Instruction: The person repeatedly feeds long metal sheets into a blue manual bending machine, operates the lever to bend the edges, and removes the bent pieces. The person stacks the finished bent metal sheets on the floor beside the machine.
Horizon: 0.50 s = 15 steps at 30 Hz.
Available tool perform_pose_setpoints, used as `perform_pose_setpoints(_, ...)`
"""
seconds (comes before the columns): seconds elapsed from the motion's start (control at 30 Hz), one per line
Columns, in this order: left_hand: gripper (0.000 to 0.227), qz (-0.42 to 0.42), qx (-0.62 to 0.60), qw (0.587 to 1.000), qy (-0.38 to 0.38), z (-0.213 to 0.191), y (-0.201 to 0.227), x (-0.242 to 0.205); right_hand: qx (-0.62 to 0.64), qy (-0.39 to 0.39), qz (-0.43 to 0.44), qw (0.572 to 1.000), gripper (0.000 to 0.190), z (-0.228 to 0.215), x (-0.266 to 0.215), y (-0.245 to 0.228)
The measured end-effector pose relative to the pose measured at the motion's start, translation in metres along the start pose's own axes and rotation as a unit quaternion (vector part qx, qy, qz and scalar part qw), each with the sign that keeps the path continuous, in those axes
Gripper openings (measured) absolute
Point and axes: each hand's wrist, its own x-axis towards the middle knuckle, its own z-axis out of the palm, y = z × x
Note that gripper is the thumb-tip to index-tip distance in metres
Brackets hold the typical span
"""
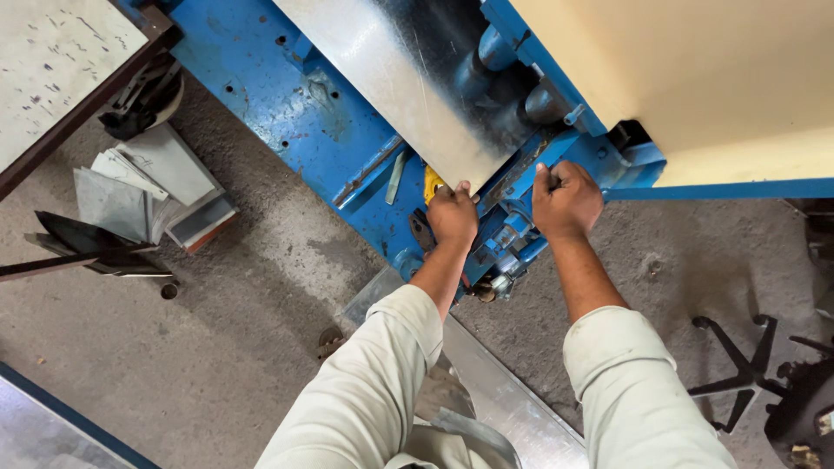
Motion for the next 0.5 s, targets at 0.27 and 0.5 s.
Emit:
perform_pose_setpoints(0.27,0.026,-0.057,-0.039,0.998,-0.004,0.0,-0.002,0.005,0.005,0.001,-0.009,1.0,0.043,0.0,0.0,0.0)
perform_pose_setpoints(0.5,0.024,-0.068,-0.02,0.997,-0.035,-0.007,-0.001,0.012,0.004,0.003,-0.016,1.0,0.043,0.002,-0.001,0.003)
